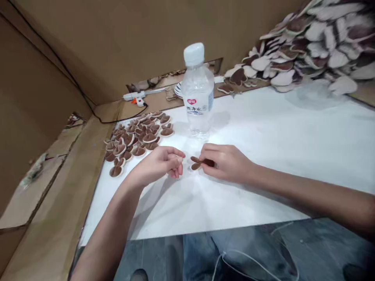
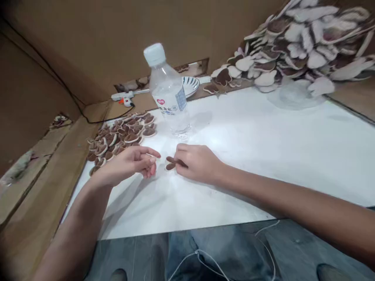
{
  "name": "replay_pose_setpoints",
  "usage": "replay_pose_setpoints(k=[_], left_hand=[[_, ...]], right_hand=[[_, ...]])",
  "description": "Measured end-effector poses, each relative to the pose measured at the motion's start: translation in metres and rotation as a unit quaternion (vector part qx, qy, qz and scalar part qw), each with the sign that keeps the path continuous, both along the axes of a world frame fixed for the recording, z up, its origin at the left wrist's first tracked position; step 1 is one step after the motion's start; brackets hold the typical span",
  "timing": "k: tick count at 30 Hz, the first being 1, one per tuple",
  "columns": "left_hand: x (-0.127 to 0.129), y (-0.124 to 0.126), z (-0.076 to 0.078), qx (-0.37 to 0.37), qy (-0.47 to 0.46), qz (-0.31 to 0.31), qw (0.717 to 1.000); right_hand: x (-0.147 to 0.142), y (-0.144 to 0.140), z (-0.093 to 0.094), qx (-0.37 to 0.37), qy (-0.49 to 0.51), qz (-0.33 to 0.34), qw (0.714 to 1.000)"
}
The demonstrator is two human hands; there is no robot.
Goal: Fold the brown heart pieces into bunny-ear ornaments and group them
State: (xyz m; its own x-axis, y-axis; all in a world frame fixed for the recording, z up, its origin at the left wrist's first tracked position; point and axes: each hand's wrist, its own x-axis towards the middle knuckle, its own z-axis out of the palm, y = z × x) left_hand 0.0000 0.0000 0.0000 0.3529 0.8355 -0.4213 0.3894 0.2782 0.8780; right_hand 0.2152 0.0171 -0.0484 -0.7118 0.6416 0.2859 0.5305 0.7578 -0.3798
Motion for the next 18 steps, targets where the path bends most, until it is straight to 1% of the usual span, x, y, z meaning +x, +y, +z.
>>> replay_pose_setpoints(k=[5, 12, 18], left_hand=[[0.003, -0.003, 0.003, -0.006, -0.028, -0.029, 0.999], [0.012, -0.01, 0.001, -0.002, -0.063, -0.031, 0.998], [0.016, -0.013, -0.002, 0.019, -0.048, -0.035, 0.998]], right_hand=[[-0.009, 0.006, 0.002, 0.003, 0.002, -0.011, 1.0], [-0.019, 0.01, 0.012, 0.004, 0.05, -0.047, 0.998], [-0.021, 0.014, 0.016, 0.001, 0.107, -0.054, 0.993]])
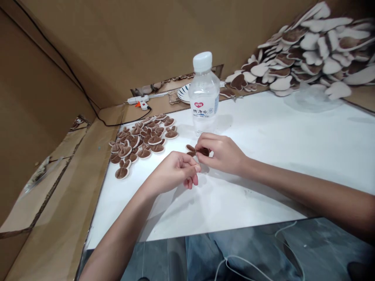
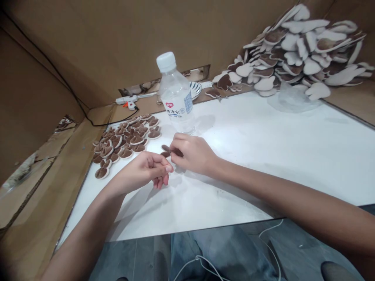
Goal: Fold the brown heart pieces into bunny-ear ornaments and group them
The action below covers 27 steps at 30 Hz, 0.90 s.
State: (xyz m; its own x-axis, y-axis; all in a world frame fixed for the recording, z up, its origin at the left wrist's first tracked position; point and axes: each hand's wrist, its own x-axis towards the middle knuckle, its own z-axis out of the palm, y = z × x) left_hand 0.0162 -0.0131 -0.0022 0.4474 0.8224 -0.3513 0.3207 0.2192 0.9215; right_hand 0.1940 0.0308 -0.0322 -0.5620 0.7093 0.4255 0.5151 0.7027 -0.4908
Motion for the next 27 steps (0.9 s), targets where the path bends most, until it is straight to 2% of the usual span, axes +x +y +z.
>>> replay_pose_setpoints(k=[8, 20, 27], left_hand=[[0.001, 0.003, -0.005, -0.003, 0.025, -0.008, 1.0], [-0.008, 0.016, -0.014, 0.011, 0.012, 0.001, 1.0], [-0.008, 0.021, -0.019, 0.037, 0.002, 0.019, 0.999]], right_hand=[[0.001, 0.002, 0.006, -0.038, 0.101, 0.015, 0.994], [0.002, 0.002, 0.011, -0.179, 0.153, 0.042, 0.971], [0.006, 0.004, 0.01, -0.283, 0.165, 0.08, 0.941]])
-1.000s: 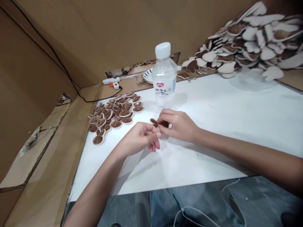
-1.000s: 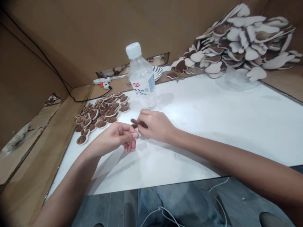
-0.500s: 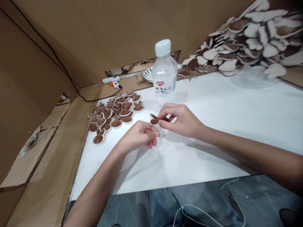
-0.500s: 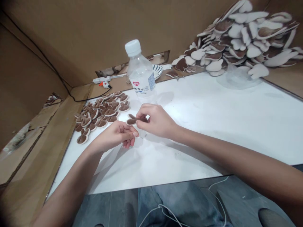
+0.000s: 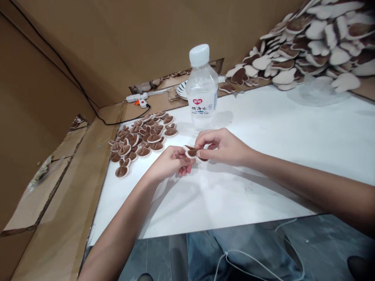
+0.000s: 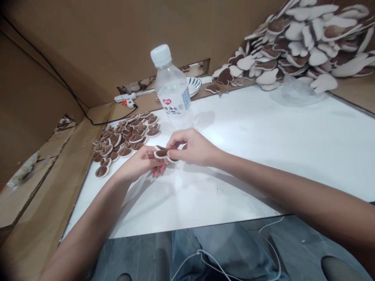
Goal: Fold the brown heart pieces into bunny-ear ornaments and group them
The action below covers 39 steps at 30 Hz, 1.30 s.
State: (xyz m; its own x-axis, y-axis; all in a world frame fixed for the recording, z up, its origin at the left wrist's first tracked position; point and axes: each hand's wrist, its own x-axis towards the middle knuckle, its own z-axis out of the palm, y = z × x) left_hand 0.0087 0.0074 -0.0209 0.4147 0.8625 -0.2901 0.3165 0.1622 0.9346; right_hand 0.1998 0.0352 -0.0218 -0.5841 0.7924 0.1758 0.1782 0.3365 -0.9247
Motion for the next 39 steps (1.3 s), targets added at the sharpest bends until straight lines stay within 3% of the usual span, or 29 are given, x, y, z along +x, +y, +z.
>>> replay_pose_setpoints(k=[6, 13, 17, 22, 27, 39], left_hand=[[-0.002, 0.007, -0.007, 0.004, -0.023, 0.035, 0.999], [0.001, 0.011, -0.01, -0.059, -0.083, 0.003, 0.995], [0.001, 0.015, -0.012, -0.077, -0.062, -0.017, 0.995], [0.004, 0.014, -0.004, -0.02, 0.005, -0.032, 0.999], [0.014, 0.004, 0.006, 0.065, 0.109, 0.0, 0.992], [0.021, -0.019, 0.012, 0.212, 0.178, -0.002, 0.961]], right_hand=[[0.002, 0.003, -0.004, 0.013, -0.036, 0.077, 0.996], [0.007, 0.006, 0.0, 0.114, -0.113, 0.138, 0.977], [0.007, 0.005, 0.001, 0.133, -0.152, 0.164, 0.965], [0.005, 0.0, -0.003, 0.109, -0.189, 0.12, 0.969], [0.003, -0.003, -0.008, 0.014, -0.212, 0.058, 0.975], [0.005, 0.005, -0.011, -0.079, -0.153, -0.001, 0.985]])
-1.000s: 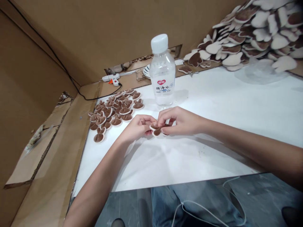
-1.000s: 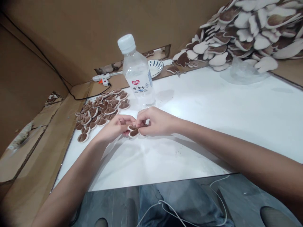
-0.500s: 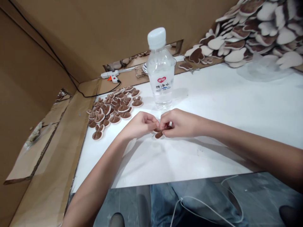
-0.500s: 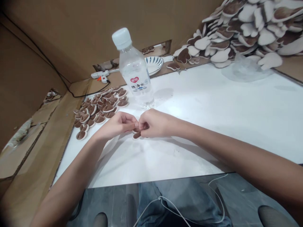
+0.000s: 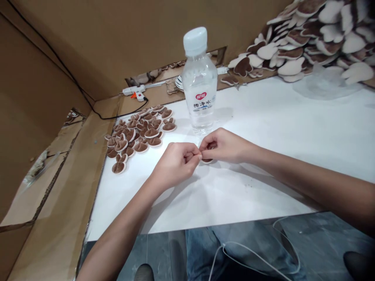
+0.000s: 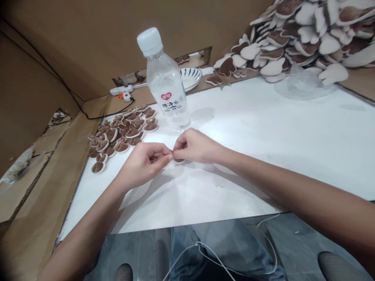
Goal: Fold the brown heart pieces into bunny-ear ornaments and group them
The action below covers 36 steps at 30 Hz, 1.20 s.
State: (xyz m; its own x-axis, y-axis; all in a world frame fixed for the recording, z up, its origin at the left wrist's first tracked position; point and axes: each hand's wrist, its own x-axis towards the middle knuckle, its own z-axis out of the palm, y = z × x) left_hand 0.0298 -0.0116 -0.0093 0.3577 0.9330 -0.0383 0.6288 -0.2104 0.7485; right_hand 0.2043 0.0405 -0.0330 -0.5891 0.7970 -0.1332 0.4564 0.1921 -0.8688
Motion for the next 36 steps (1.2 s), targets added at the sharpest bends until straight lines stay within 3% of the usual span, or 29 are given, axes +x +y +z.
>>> replay_pose_setpoints(k=[7, 13, 18, 24, 33, 36], left_hand=[[-0.001, -0.003, -0.002, 0.047, 0.023, 0.008, 0.999], [-0.006, 0.006, -0.008, -0.027, -0.05, 0.055, 0.997], [-0.007, 0.014, -0.01, -0.073, -0.143, 0.062, 0.985], [-0.011, 0.026, -0.023, -0.151, -0.236, 0.039, 0.959], [-0.017, 0.043, -0.022, -0.288, -0.256, 0.021, 0.923], [-0.015, 0.045, -0.017, -0.3, -0.208, 0.024, 0.931]], right_hand=[[0.004, 0.005, -0.001, -0.014, 0.079, -0.051, 0.995], [0.006, 0.004, 0.004, -0.053, 0.128, -0.058, 0.989], [0.006, 0.006, 0.004, -0.072, 0.148, -0.022, 0.986], [0.006, 0.007, 0.004, -0.091, 0.166, 0.025, 0.982], [0.005, 0.009, -0.002, -0.096, 0.091, 0.084, 0.988], [0.003, 0.007, -0.002, -0.093, 0.055, 0.09, 0.99]])
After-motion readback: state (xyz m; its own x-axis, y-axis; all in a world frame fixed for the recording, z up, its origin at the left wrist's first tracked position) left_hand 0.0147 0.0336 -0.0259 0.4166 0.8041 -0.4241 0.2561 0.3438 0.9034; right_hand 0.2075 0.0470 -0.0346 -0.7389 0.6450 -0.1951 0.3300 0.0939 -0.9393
